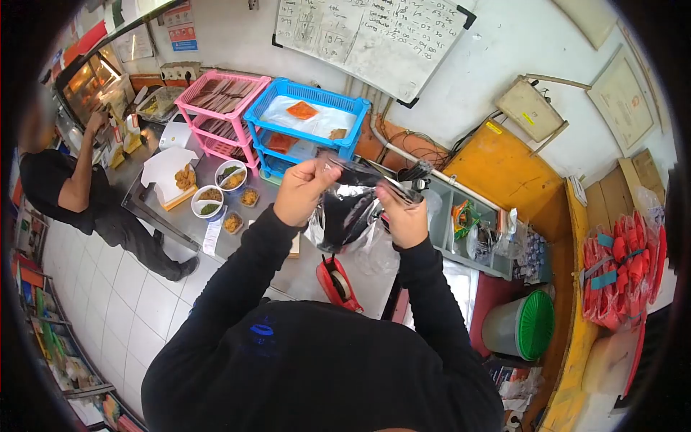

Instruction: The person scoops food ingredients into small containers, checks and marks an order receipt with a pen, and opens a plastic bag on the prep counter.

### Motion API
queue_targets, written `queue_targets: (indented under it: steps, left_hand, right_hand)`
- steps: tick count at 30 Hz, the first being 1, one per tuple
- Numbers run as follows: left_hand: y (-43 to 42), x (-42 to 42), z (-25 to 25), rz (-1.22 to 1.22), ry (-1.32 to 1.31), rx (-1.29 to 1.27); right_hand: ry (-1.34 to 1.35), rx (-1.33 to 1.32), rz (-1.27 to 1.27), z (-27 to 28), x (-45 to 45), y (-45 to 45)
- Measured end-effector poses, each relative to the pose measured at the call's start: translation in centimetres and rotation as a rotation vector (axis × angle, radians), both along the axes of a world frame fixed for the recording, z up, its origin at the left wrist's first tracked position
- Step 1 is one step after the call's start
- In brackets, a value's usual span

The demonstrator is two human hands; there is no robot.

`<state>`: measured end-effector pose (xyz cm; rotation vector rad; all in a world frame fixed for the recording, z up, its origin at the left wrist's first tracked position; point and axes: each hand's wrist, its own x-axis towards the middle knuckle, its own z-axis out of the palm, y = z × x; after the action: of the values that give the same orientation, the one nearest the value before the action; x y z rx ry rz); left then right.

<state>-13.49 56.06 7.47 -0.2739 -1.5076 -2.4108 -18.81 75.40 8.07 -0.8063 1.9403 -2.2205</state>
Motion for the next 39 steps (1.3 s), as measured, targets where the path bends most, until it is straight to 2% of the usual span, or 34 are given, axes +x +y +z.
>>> queue_targets:
  steps: [4,6,7,8,9,12,14,15,16,18,21,25,29,32,39]
  left_hand:
    - [3.0,-0.8,0.6,0.119,0.023,0.14]
    - [4.0,-0.7,1.4,0.156,0.003,0.127]
    - [4.1,-0.6,1.4,0.126,0.005,0.136]
    - [4.3,-0.5,1.7,0.167,0.06,0.018]
    - [4.7,-0.4,1.9,0.209,0.115,-0.101]
    - [5.5,-0.8,1.5,0.412,0.313,-0.572]
    - [5.7,-1.1,1.6,0.403,0.257,-0.562]
    - [5.6,-1.5,2.0,0.422,0.265,-0.553]
    - [5.5,-1.9,2.2,0.442,0.275,-0.544]
    - [4.9,-2.8,2.4,0.278,0.241,-0.317]
    - [4.1,-3.1,4.1,0.076,0.131,-0.236]
    - [4.3,-3.7,5.1,0.063,0.151,-0.156]
    - [3.9,-4.2,5.9,0.313,0.294,-0.439]
    - [4.6,-3.9,6.8,0.286,0.288,-0.295]
    - [3.7,-4.0,7.1,0.269,0.238,-0.418]
  right_hand:
    - [-0.121,-0.173,-0.03,0.1,-0.4,1.6]
    - [-0.023,-0.076,-0.057,2.5,-0.4,2.8]
    - [0.078,-0.005,-0.107,3.4,-0.4,3.3]
    - [0.181,0.066,-0.155,4.4,-0.5,4.0]
    - [0.863,0.485,-0.372,6.1,-1.0,4.7]
    - [1.023,0.625,-0.26,7.4,-1.2,3.8]
    - [0.887,0.629,-0.01,6.9,-2.9,2.4]
    - [0.913,0.591,0.016,6.8,-3.4,1.8]
    - [0.897,0.514,0.01,6.7,-3.7,1.3]
    - [0.947,0.47,0.002,7.2,-4.3,0.8]
    - [1.038,0.592,-0.053,8.5,-4.4,0.9]
    - [1.11,0.584,-0.124,9.6,-4.4,1.2]
    - [1.086,0.486,-0.166,10.8,-5.0,0.8]
    - [1.114,0.485,-0.131,11.6,-5.2,0.9]
    - [1.17,0.535,-0.09,11.9,-5.2,0.5]
